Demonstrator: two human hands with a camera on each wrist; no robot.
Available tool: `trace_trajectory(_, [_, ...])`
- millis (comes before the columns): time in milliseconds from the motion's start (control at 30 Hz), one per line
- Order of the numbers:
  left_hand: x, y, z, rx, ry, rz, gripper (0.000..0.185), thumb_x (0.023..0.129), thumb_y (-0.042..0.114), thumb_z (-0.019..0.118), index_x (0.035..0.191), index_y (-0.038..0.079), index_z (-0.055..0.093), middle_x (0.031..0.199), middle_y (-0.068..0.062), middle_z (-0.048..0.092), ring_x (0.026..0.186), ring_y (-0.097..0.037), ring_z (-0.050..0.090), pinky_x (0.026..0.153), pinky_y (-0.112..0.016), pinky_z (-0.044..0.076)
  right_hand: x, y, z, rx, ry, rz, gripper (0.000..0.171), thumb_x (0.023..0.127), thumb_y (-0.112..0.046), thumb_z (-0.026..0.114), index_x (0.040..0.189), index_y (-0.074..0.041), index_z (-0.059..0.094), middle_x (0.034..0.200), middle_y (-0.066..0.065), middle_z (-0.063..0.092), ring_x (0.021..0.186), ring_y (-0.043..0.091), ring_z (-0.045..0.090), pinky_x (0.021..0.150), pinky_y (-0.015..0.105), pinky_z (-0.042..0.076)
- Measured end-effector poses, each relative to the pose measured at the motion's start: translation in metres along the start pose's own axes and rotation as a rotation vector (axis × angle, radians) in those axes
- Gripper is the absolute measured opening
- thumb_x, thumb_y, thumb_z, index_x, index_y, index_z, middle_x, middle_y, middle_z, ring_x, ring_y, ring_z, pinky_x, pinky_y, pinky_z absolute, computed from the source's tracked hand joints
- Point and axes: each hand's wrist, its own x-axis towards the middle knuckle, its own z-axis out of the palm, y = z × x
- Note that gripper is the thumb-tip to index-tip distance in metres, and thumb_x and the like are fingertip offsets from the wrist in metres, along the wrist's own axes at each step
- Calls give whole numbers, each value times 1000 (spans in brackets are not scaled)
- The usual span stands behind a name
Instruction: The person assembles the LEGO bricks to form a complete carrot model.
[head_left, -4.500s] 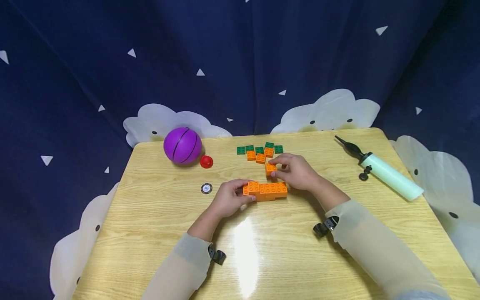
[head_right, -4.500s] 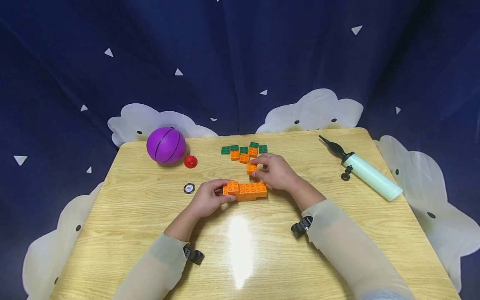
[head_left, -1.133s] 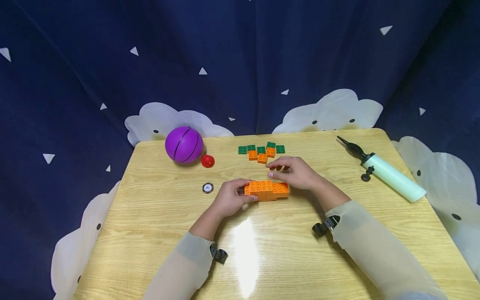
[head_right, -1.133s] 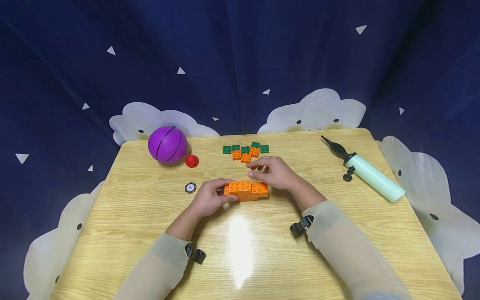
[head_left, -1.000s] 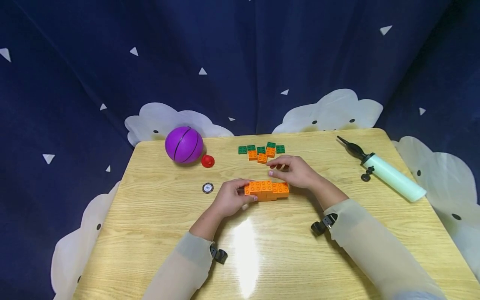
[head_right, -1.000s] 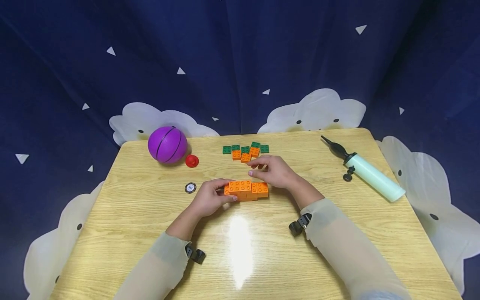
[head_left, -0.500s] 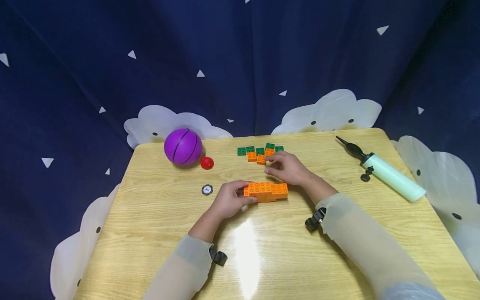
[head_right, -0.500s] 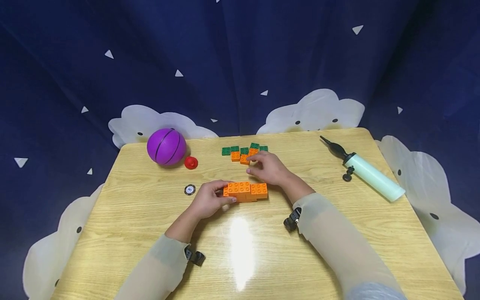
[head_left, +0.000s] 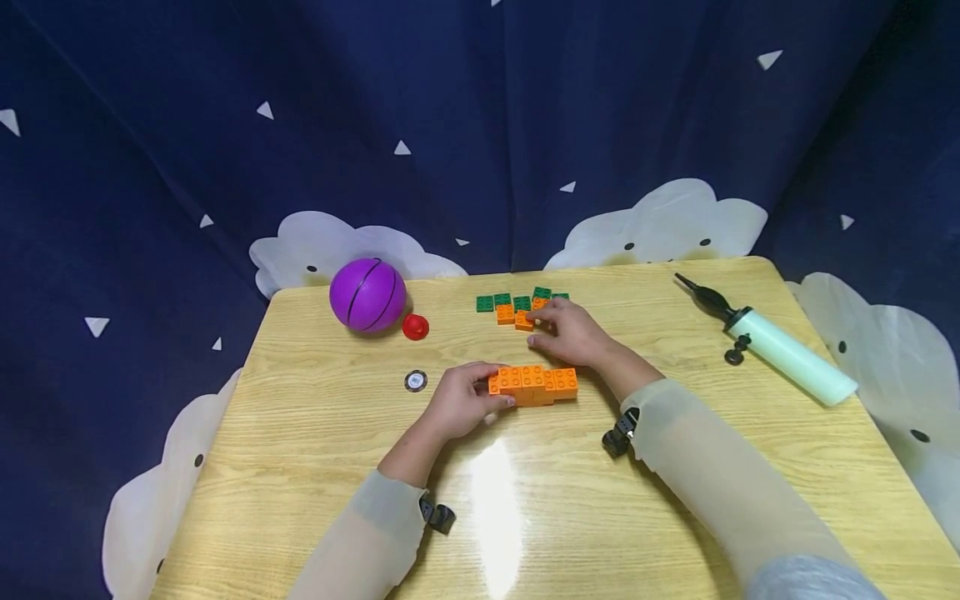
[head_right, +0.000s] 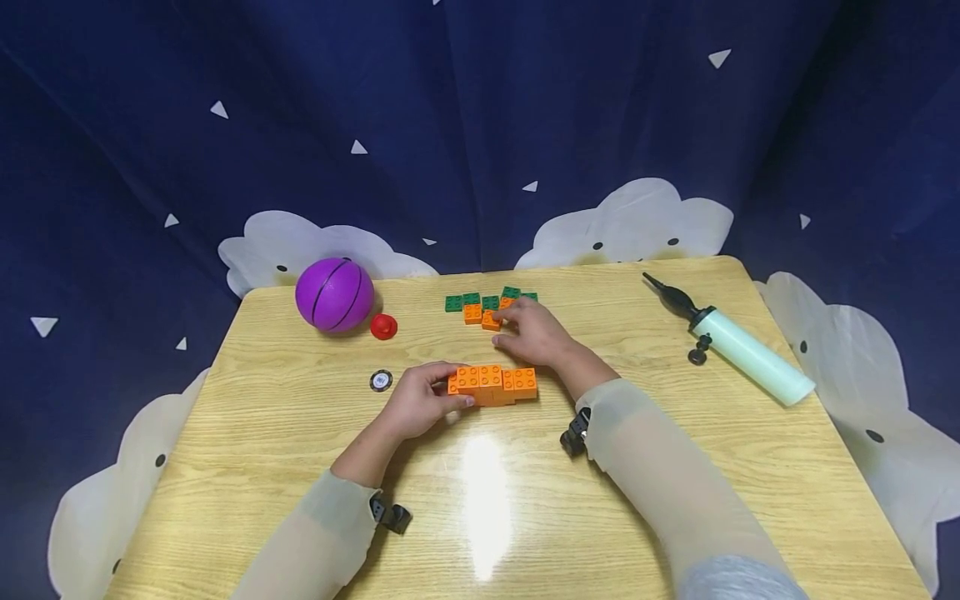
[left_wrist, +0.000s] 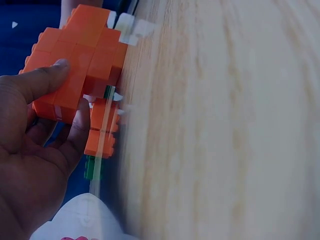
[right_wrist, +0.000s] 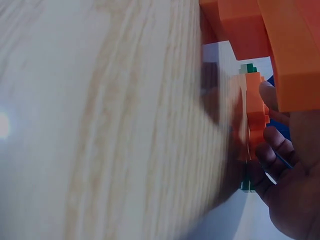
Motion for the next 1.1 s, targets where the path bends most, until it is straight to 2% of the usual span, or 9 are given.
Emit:
trace_trajectory(133, [0, 0, 1, 4, -8, 6, 43, 85, 21, 88, 125, 16, 75, 115, 5, 73, 98, -11, 67, 84, -31, 58, 0, 1, 1, -17, -9, 28, 42, 94, -31, 77, 131, -11, 71, 117, 10, 59, 100, 27, 56, 92, 44, 49])
trace_trajectory(267, [0, -1, 1, -4, -12, 2, 43, 85, 21, 88, 126, 16, 75, 117, 4, 72, 99, -11, 68, 84, -29, 58, 0, 0, 1, -20, -3, 40, 28, 93, -29, 79, 116, -13, 75, 116, 8, 59, 102, 27, 57, 95, 45, 49])
trace_trajectory(500, [0, -1, 1, -9, -12, 6, 44, 85, 21, 88, 126, 15, 75, 116, 3, 73, 97, -12, 68, 82, -29, 59, -4, 0, 0, -13, 26, -3, 14, 90, -21, 83, 98, -14, 74, 111, 6, 69, 102, 28, 62, 97, 45, 50])
trace_trajectory(767, [1, -1, 0, -2, -17, -8, 45, 85, 23, 88, 128, 16, 75, 118, 4, 72, 100, -12, 67, 85, -30, 58, -13, 0, -4, -2, 7, 30, 13, 92, -22, 80, 100, -15, 73, 110, 4, 72, 112, 28, 63, 106, 48, 46])
trace_trajectory(1100, [0, 2, 0, -3, -5, -24, 46, 84, 21, 89, 127, 15, 75, 121, 1, 72, 104, -14, 67, 88, -34, 58, -30, -7, -21, 40, 43, 16, 14, 91, -20, 82, 100, -17, 72, 110, 2, 71, 100, 26, 64, 92, 44, 53])
